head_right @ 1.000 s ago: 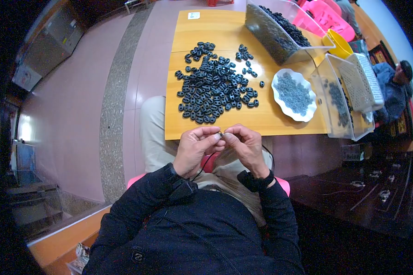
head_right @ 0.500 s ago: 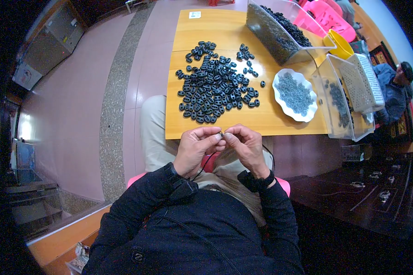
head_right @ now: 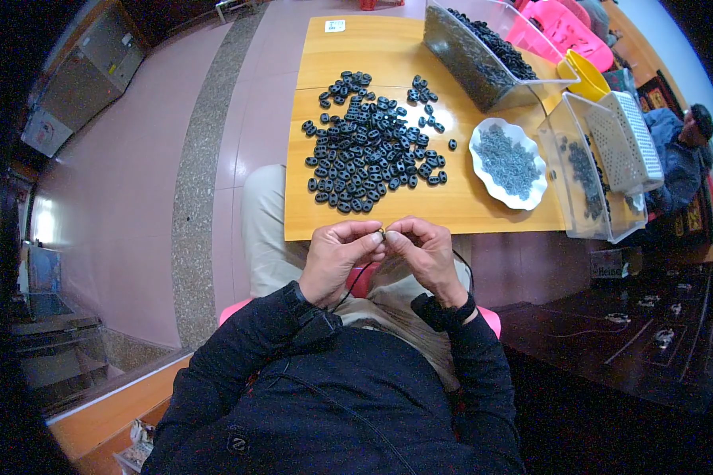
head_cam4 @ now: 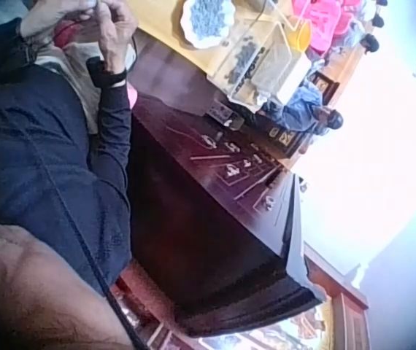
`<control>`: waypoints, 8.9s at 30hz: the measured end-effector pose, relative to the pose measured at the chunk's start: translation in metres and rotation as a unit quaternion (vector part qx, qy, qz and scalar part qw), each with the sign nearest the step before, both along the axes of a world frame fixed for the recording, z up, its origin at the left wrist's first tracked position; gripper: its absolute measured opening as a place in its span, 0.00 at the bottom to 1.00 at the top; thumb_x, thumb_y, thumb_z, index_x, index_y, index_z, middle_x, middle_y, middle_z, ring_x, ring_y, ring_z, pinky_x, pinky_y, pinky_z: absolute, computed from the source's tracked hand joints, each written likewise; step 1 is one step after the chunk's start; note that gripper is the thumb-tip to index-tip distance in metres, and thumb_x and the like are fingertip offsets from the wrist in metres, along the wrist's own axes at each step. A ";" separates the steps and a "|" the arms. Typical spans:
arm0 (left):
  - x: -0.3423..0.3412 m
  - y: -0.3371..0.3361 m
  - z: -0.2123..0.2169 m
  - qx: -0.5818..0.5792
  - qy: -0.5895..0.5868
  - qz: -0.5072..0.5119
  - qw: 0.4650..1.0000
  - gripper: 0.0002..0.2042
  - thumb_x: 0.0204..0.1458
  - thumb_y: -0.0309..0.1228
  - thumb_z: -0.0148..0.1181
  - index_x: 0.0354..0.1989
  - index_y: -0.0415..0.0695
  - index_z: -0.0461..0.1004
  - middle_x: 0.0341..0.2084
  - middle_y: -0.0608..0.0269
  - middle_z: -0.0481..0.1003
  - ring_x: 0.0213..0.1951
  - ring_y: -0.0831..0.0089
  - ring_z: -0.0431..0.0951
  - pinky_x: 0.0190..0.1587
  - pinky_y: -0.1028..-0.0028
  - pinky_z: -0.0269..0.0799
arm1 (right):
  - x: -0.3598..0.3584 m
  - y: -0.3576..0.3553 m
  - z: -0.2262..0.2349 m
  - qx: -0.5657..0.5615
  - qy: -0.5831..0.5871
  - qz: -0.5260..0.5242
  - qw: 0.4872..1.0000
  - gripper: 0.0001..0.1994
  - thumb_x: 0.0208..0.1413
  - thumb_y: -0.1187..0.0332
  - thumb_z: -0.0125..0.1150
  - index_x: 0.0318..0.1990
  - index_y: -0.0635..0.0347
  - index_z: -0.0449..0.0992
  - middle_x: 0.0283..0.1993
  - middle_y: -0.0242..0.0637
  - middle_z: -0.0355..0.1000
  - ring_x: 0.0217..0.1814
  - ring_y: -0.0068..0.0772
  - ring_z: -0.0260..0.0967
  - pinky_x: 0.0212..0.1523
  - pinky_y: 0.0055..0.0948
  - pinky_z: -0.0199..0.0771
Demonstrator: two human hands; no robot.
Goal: The person picks up a black plastic toggle and a small grey component by hand, fits the grey component into the toggle, and places the assembled piece into a plastic container.
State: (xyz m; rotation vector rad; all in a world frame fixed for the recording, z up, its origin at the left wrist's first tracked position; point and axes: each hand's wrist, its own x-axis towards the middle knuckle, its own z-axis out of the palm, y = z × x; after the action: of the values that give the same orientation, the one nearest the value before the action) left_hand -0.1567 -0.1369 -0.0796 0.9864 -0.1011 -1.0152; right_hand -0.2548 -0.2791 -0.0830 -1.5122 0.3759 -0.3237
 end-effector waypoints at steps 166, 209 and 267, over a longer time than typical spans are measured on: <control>-0.002 -0.006 -0.007 -0.041 0.013 0.107 0.993 0.12 0.54 0.26 0.60 0.44 0.34 0.71 0.31 0.61 0.77 0.30 0.78 0.77 0.33 0.81 0.75 | 0.009 0.007 0.001 0.326 -0.070 0.005 0.943 0.13 0.56 0.76 0.57 0.49 0.68 0.72 0.38 0.40 0.75 0.35 0.30 0.75 0.41 0.29 0.79; -0.004 -0.003 -0.006 0.002 -0.006 0.098 0.995 0.09 0.53 0.22 0.59 0.42 0.33 0.73 0.31 0.58 0.77 0.30 0.78 0.78 0.35 0.81 0.77 | 0.010 0.005 -0.004 0.102 -0.024 -0.028 0.994 0.09 0.54 0.77 0.60 0.43 0.68 0.76 0.38 0.36 0.76 0.37 0.20 0.73 0.40 0.19 0.75; -0.004 -0.002 -0.006 0.038 -0.067 0.022 0.997 0.14 0.54 0.26 0.58 0.47 0.33 0.72 0.33 0.62 0.76 0.32 0.78 0.77 0.35 0.79 0.76 | 0.002 -0.114 0.044 -0.164 -0.003 -0.152 0.975 0.08 0.53 0.73 0.60 0.36 0.70 0.77 0.25 0.32 0.74 0.23 0.18 0.69 0.25 0.17 0.68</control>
State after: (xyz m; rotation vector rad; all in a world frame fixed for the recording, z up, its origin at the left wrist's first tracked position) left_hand -0.1606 -0.1392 -0.0852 1.1213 -0.1533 -0.9174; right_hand -0.2527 -0.3933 -0.0389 -1.7767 0.5716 -0.6572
